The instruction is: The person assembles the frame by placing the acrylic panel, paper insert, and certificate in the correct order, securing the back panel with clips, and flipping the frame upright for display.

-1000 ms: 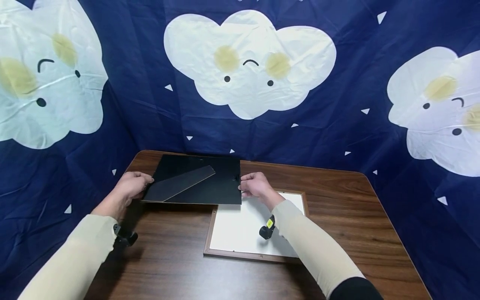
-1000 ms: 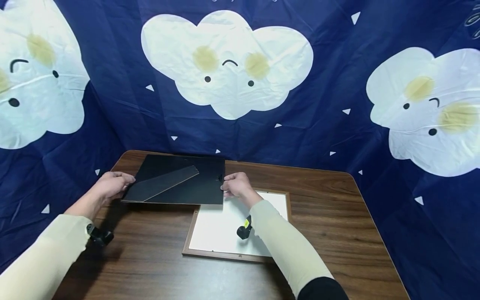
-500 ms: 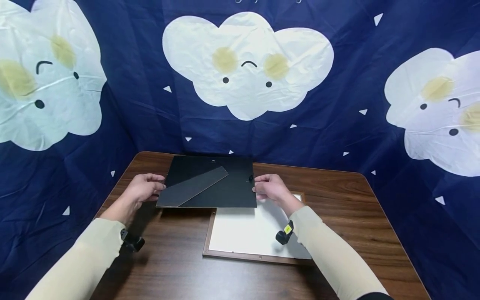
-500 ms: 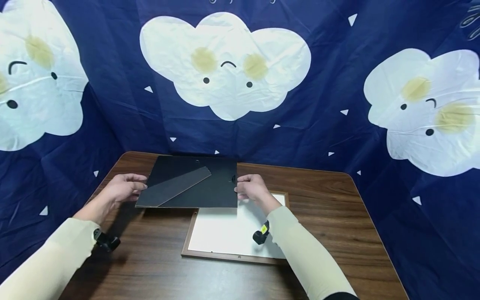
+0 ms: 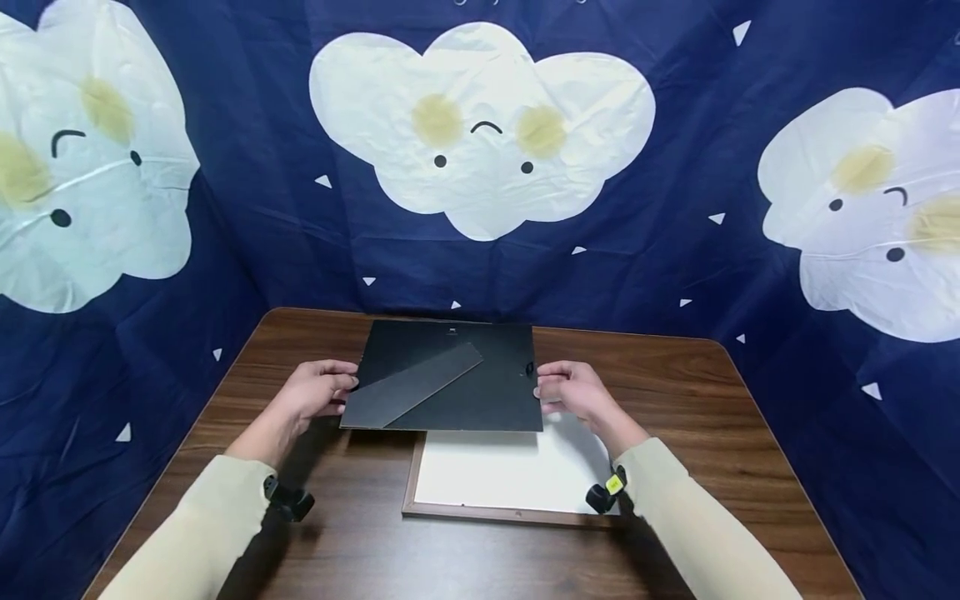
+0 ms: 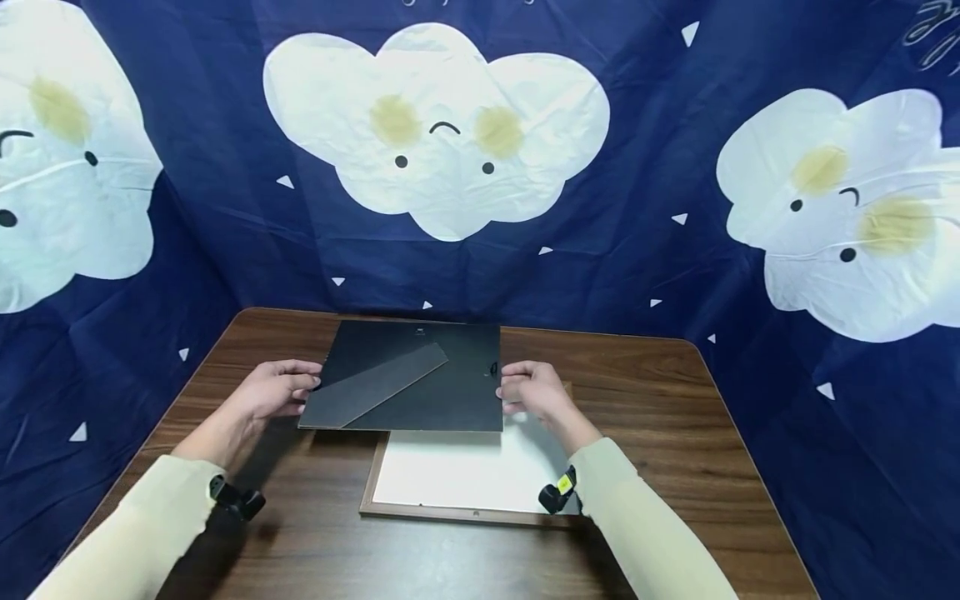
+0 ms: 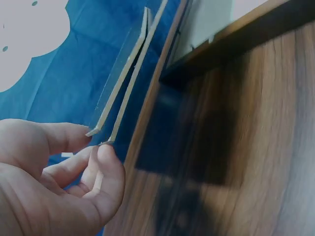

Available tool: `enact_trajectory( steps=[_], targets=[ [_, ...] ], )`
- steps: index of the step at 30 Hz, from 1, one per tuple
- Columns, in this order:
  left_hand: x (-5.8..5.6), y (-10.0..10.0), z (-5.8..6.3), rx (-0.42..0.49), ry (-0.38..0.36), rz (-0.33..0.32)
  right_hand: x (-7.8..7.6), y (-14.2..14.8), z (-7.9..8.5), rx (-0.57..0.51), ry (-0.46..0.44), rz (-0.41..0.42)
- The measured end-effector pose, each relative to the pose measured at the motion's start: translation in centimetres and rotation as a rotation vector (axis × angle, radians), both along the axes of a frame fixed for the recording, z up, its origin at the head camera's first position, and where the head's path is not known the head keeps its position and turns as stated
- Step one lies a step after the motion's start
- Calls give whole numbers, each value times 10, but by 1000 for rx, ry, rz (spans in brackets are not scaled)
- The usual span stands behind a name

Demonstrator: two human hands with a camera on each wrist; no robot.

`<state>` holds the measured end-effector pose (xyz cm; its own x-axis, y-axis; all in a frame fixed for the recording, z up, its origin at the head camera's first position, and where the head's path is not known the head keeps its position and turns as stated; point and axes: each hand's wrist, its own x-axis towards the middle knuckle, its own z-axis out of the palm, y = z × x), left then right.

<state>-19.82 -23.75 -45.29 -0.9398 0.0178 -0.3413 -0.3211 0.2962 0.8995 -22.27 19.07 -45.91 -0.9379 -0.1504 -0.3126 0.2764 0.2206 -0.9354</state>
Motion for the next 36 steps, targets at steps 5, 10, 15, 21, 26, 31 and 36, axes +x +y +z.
enact_trajectory(
  steps=[5,10,15,21,26,31,36],
  targets=[
    [3,16,-9,87,18,-4,9,18,-3,-12,20,-11],
    [11,27,-13,116,7,-1,19,31,-5,-30,15,-17],
    [16,40,-16,110,12,13,27,43,-6,-42,5,-36],
    [21,55,-20,122,40,44,36,54,-11,-32,-6,-48],
    [27,68,-24,114,72,53,45,63,-16,5,-43,-88],
    [32,81,-27,100,78,56,54,72,-19,21,-60,-136],
    [36,93,-30,115,85,62,62,79,-21,27,-29,-145]
  ],
)
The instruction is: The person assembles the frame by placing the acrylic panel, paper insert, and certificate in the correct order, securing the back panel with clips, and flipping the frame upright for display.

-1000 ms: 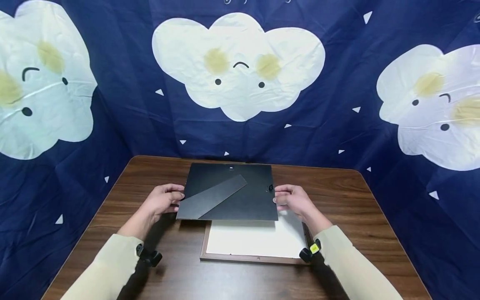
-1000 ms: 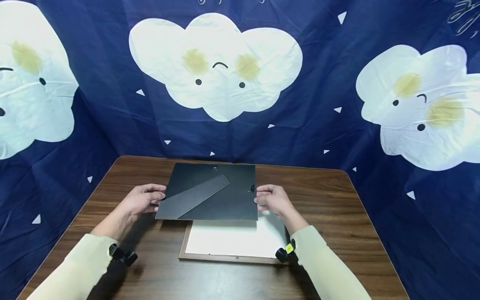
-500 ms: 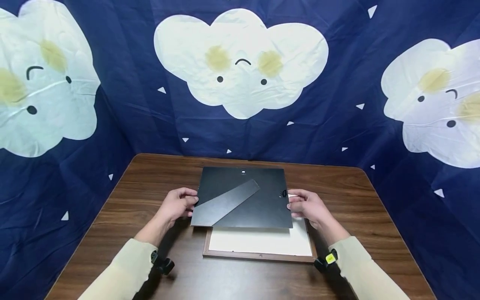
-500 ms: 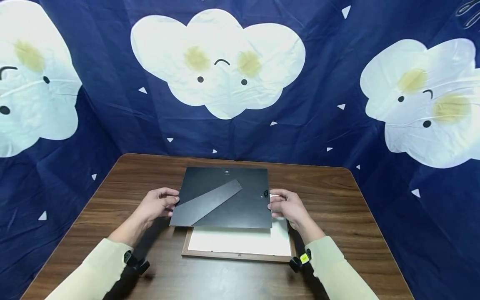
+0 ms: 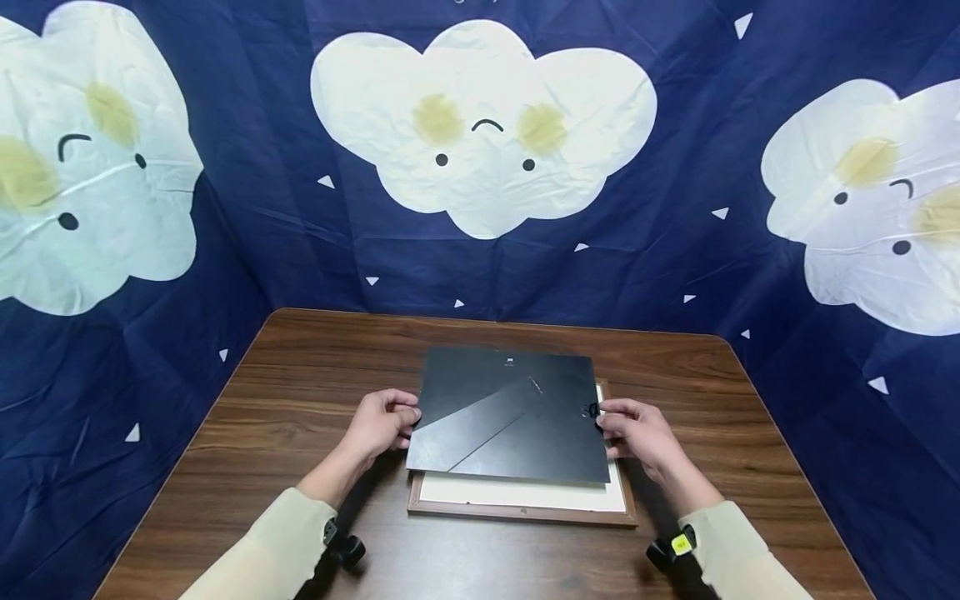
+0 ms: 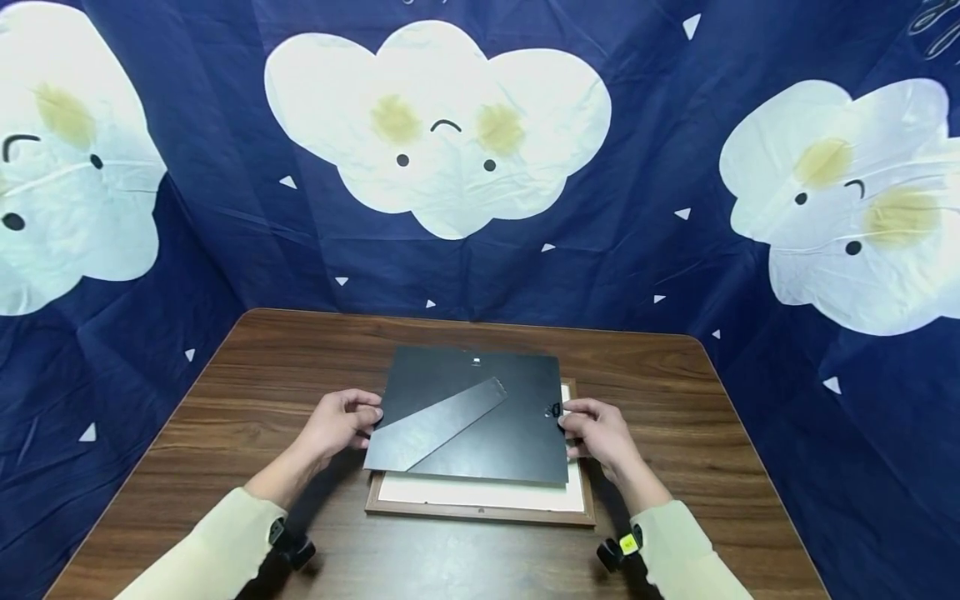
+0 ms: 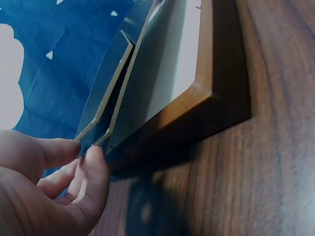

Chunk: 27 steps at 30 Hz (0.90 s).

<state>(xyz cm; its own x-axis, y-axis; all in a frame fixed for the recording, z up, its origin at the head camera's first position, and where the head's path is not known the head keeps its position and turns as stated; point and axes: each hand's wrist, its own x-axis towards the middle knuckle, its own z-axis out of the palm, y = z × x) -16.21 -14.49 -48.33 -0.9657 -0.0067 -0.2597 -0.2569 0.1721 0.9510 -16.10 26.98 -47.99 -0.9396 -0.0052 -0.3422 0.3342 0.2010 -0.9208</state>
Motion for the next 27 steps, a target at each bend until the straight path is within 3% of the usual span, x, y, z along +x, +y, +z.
enact_trajectory(
  steps=[10,19,21,27],
  targets=[
    [7,15,-12,-41,54,-41,12,10,-5,46,27,-5],
    [14,21,-9,-166,106,-136,22,14,-8,76,10,7],
    [15,21,-8,-216,117,-139,23,15,-9,89,16,3],
    [16,22,-10,-547,273,-141,23,15,-11,162,31,-8]
  ],
)
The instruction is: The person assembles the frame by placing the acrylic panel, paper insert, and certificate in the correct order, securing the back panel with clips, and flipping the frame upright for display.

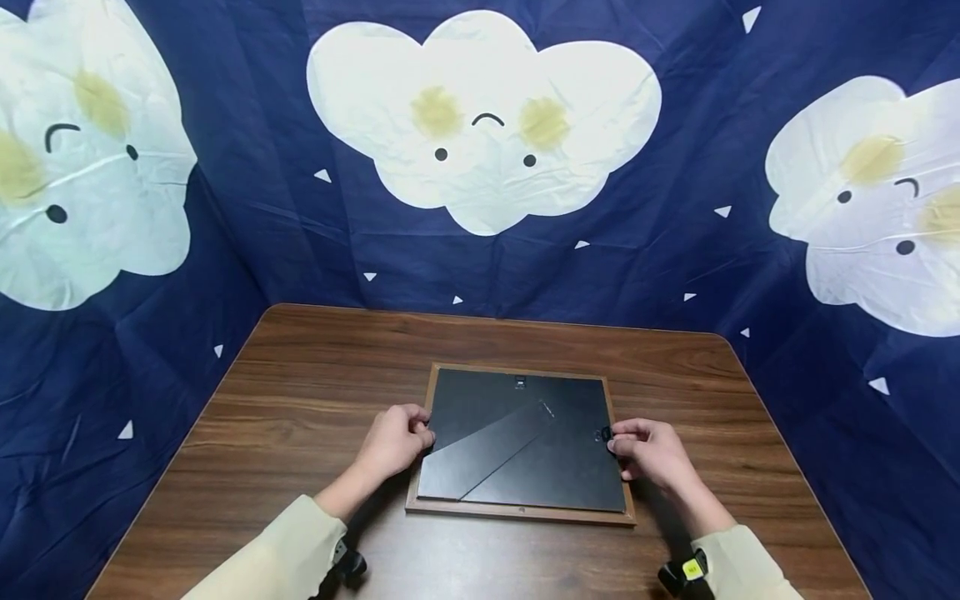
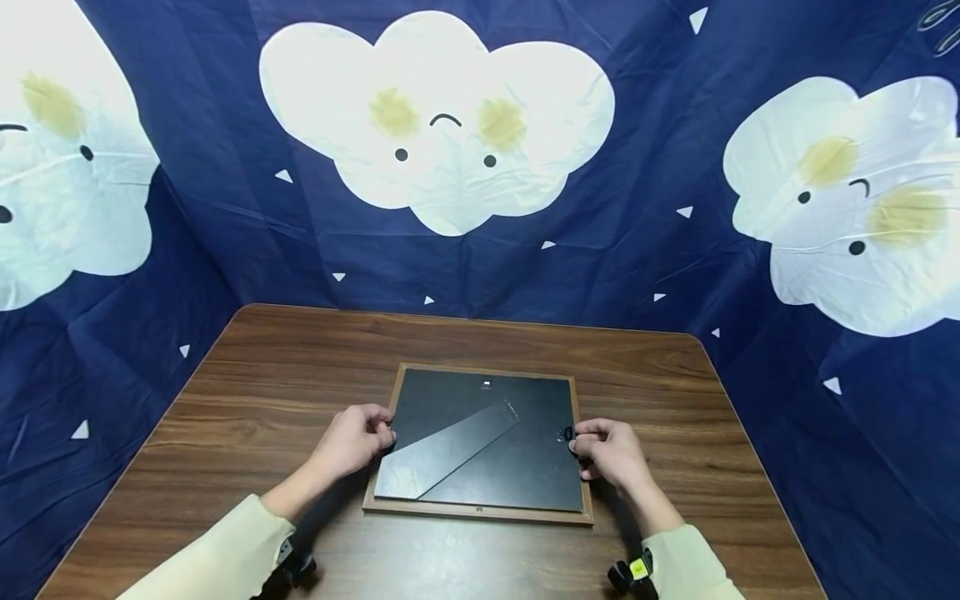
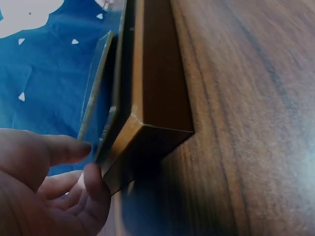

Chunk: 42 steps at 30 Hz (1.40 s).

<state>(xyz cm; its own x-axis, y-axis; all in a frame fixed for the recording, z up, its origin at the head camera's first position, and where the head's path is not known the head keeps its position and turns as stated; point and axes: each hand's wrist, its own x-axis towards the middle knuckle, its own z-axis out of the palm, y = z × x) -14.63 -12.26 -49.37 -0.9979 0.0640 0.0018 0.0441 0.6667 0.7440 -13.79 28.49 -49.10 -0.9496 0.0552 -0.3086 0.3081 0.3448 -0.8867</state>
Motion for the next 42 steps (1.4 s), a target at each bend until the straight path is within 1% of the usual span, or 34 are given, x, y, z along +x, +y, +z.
enact_trajectory(
  steps=[1,2,6,9,12,16,18,21,25,29,32,35,37,39,42],
  targets=[
    [0,1,-1,-43,28,-1,1,0,0,13,2,3],
    [1,1,-2,-65,42,-4,1,-1,0,25,5,5],
    [2,4,-4,-88,67,-4,2,-2,2,85,20,15],
    [2,5,-5,-85,82,2,-1,-3,2,129,23,27],
    [3,8,-7,-72,84,-25,-3,-3,2,145,17,32],
    [2,13,-8,-96,99,-71,-6,-3,2,152,14,33],
    [1,13,-8,-115,106,-65,-6,-3,3,155,18,42],
    [-1,12,-7,-112,101,-40,-6,-4,3,159,18,40],
    [-2,7,-7,-131,100,10,-6,-6,0,157,12,24],
    [5,-1,-4,-198,98,66,-5,-7,-3,144,6,36],
    [13,-6,0,-220,77,75,-4,-6,-4,135,3,44],
    [19,-8,3,-201,72,53,-4,-5,-3,132,0,50],
    [22,-8,2,-199,77,30,-4,-5,-2,129,-2,52],
    [25,-7,3,-208,85,5,-4,-4,-1,127,-3,56],
    [28,-4,3,-218,68,-19,-4,-3,-1,122,-4,57]
  ],
)
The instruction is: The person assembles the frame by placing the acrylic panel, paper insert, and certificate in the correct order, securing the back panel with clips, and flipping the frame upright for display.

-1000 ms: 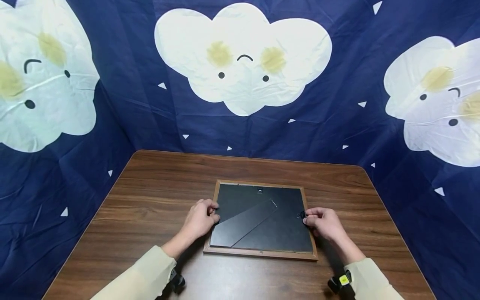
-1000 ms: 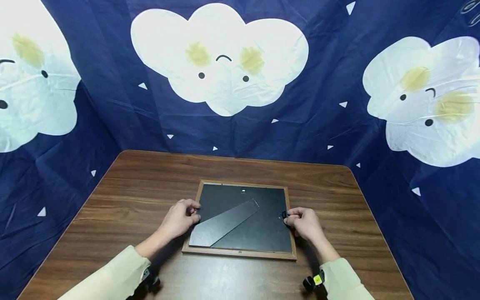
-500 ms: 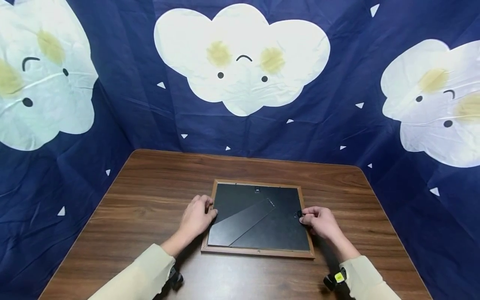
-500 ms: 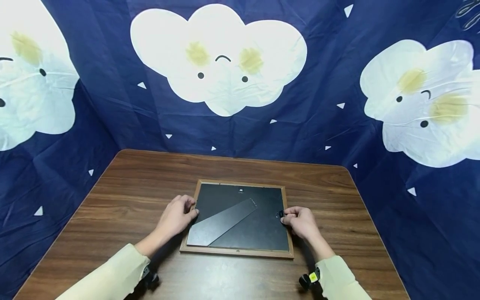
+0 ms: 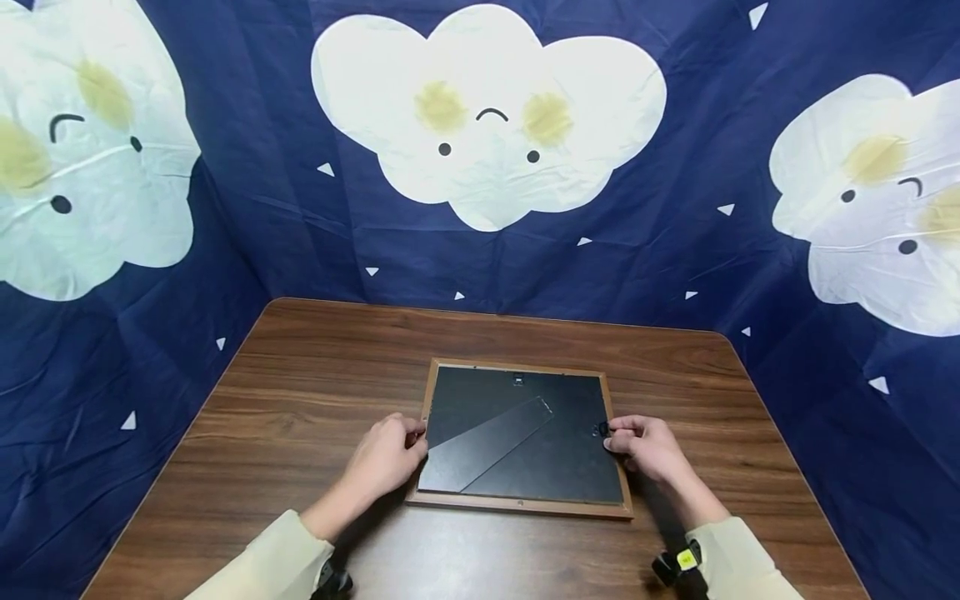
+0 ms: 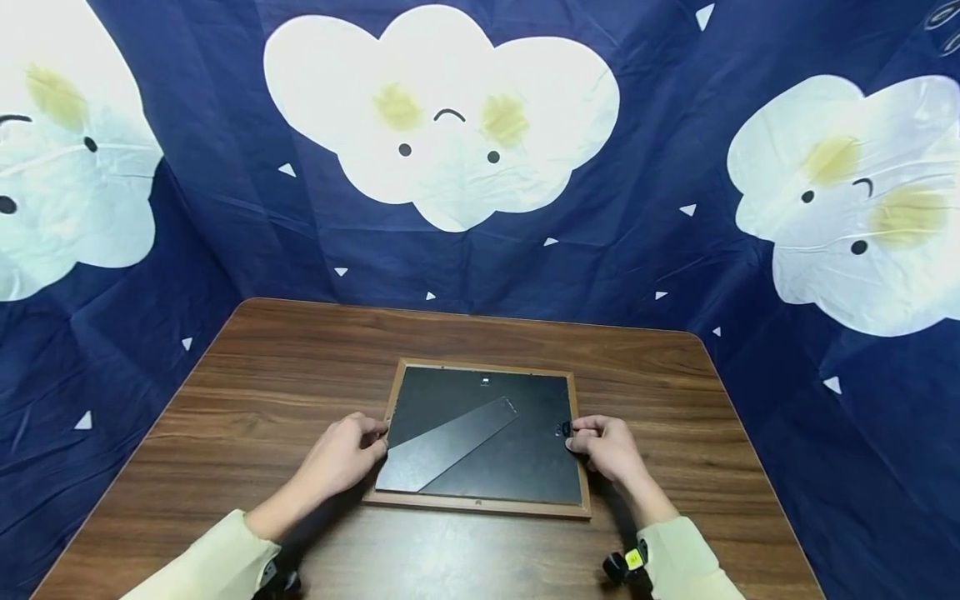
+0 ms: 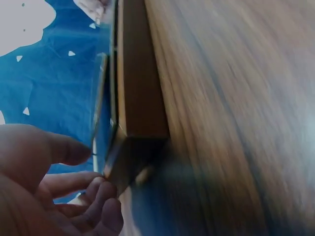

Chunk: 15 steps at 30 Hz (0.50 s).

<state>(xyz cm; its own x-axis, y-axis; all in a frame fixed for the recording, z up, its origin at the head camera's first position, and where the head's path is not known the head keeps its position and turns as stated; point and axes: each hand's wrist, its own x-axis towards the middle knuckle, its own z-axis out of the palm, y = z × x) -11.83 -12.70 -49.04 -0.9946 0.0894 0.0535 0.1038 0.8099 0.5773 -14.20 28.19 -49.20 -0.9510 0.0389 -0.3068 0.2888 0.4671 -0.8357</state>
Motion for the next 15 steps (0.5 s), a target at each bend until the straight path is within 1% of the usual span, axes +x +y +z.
enact_trajectory(
  steps=[4,8,11,15],
  targets=[
    [1,6,4,23,-45,-14,1,3,0,-18,-1,-8],
    [-1,9,8,36,-66,-36,1,2,1,-46,5,-11],
    [-2,9,7,14,-64,-51,-1,1,2,-55,22,-17],
    [-4,10,3,-12,-54,-63,-4,0,-1,-69,37,-36]
  ],
)
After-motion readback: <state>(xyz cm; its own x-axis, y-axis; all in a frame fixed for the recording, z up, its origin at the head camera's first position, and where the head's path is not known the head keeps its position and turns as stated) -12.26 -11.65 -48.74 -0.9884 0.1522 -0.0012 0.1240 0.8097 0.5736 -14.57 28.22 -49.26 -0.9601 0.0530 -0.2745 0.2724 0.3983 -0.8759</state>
